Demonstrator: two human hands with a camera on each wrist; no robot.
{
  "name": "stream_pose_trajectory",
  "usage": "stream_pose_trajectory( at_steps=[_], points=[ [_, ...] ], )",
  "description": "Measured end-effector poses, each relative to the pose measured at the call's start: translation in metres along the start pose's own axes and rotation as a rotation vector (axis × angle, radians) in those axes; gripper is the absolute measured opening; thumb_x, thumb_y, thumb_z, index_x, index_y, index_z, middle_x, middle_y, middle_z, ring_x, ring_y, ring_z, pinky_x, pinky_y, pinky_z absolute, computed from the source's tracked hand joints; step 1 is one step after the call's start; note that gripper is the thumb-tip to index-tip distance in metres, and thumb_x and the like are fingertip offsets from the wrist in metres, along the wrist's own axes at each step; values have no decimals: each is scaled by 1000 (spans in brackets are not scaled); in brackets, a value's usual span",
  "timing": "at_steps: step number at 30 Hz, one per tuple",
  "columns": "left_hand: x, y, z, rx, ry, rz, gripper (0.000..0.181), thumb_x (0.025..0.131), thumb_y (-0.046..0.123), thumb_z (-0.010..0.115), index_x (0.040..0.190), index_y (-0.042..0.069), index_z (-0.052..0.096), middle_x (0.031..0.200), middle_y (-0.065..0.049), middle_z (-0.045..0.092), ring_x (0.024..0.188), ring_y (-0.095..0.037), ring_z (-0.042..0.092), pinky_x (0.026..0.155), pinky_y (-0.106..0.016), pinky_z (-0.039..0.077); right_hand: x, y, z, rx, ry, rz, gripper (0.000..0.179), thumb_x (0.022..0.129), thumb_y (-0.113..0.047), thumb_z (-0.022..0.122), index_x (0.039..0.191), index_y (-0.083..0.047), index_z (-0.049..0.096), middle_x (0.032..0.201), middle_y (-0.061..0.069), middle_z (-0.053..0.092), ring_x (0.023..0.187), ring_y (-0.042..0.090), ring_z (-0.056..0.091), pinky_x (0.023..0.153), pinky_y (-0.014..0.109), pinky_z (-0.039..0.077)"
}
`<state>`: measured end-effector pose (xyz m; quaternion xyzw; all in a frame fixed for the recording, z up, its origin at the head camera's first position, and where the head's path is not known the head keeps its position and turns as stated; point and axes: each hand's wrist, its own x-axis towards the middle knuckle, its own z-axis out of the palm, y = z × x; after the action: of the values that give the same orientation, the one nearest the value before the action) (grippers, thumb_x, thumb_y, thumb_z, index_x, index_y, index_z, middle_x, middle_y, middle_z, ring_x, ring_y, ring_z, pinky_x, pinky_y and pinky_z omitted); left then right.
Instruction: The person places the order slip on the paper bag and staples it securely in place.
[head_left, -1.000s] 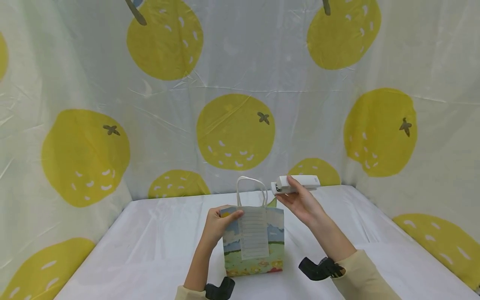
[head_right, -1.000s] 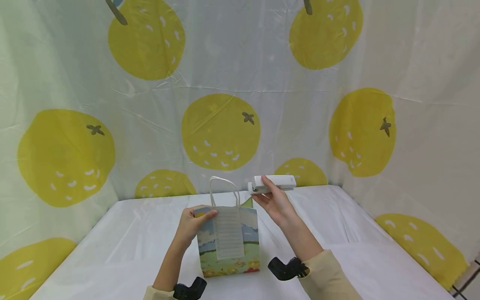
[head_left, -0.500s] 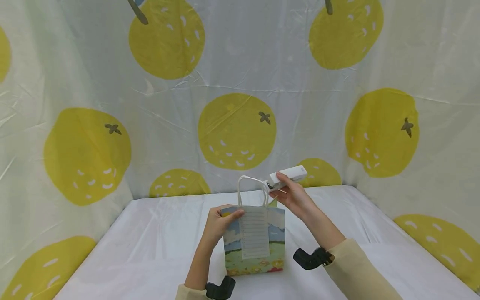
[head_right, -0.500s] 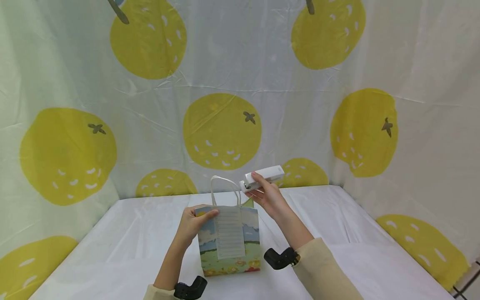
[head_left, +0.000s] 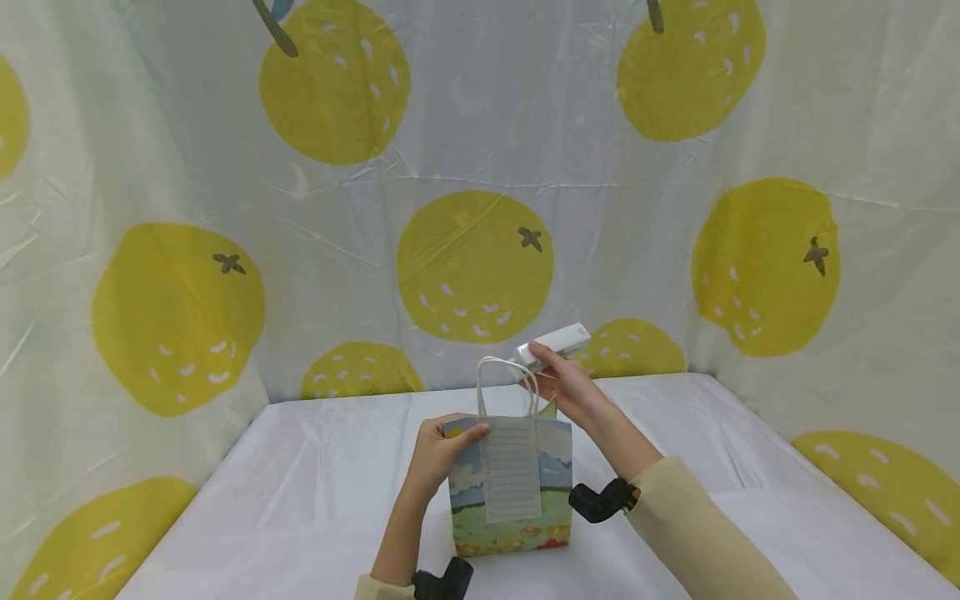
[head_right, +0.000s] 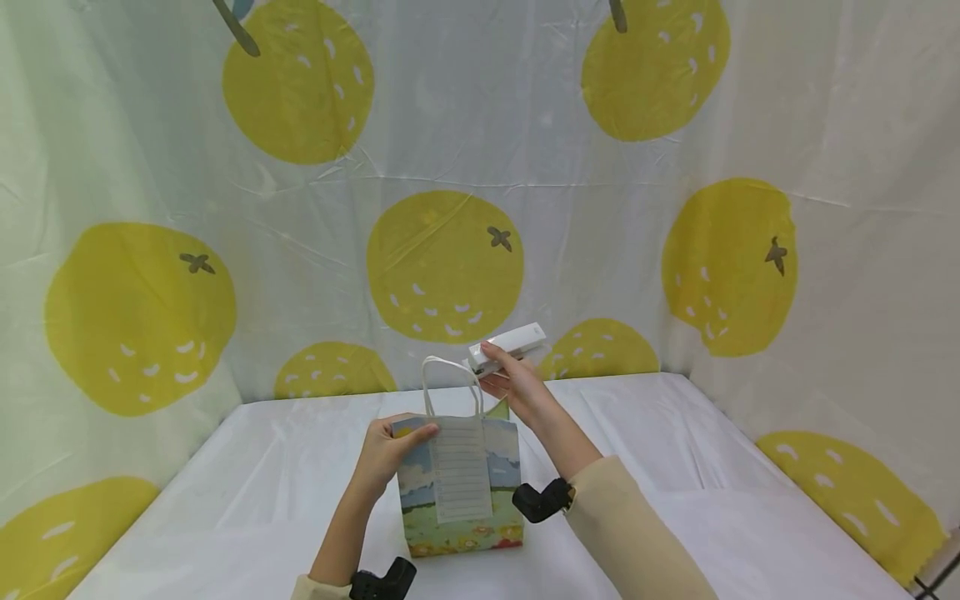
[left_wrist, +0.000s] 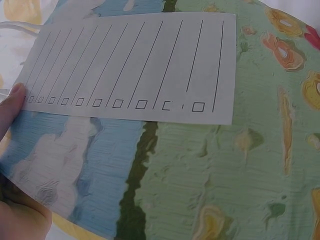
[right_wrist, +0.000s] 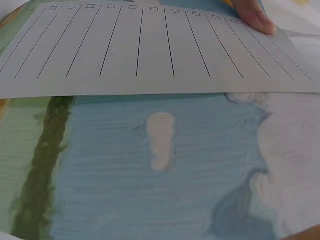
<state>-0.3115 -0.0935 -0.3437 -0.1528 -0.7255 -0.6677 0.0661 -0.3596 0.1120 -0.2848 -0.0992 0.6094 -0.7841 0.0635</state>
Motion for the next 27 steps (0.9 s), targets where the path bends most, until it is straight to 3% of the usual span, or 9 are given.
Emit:
stream_pose_trajectory(
  at_steps=[3,6,12,18,23,27],
  points=[
    [-1,0,1,-1,-5,7,22,78,17,71,87,-3,68,69,-4,67,55,-8,56,53,-23,43,0,2,1,21,2,18,31,94,-27,48,116,-6,43,86,-5,61,78,8,64,77,26,52],
    [-1,1,1,6,-4,1,21,78,17,71,86,-3,68,66,-3,65,54,-8,54,52,-22,42,-3,4,1,-22,5,35,34,94,-29,49,117,-4,44,83,-6,63,77,8,65,74,24,53],
    [-4,10,3,41,13,3,18,78,14,70,84,-3,68,59,2,59,50,-7,46,49,-21,38,-10,4,-3,-181,-20,30,45,93,-39,48,121,-4,47,88,-8,64,84,7,65,96,40,43],
    [-12,27,7,58,46,28,21,79,14,70,86,-6,67,67,-8,66,55,-6,52,52,-21,42,-17,3,-6,-293,-64,48,51,93,-42,46,126,-4,48,91,-8,64,90,13,65,103,53,28],
    [-12,28,8,64,53,29,19,79,13,69,88,-4,69,76,-18,68,59,-6,57,55,-21,44,-23,-1,-5,-355,-126,23,49,93,-39,46,126,-3,45,104,0,59,101,18,62,100,50,35],
    [-11,27,7,58,55,21,18,79,11,69,88,-3,69,77,-19,68,60,-7,59,56,-22,46,-26,-7,-1,-381,-180,-11,50,91,-39,52,121,0,43,108,4,57,98,19,63,96,45,41]
  ],
)
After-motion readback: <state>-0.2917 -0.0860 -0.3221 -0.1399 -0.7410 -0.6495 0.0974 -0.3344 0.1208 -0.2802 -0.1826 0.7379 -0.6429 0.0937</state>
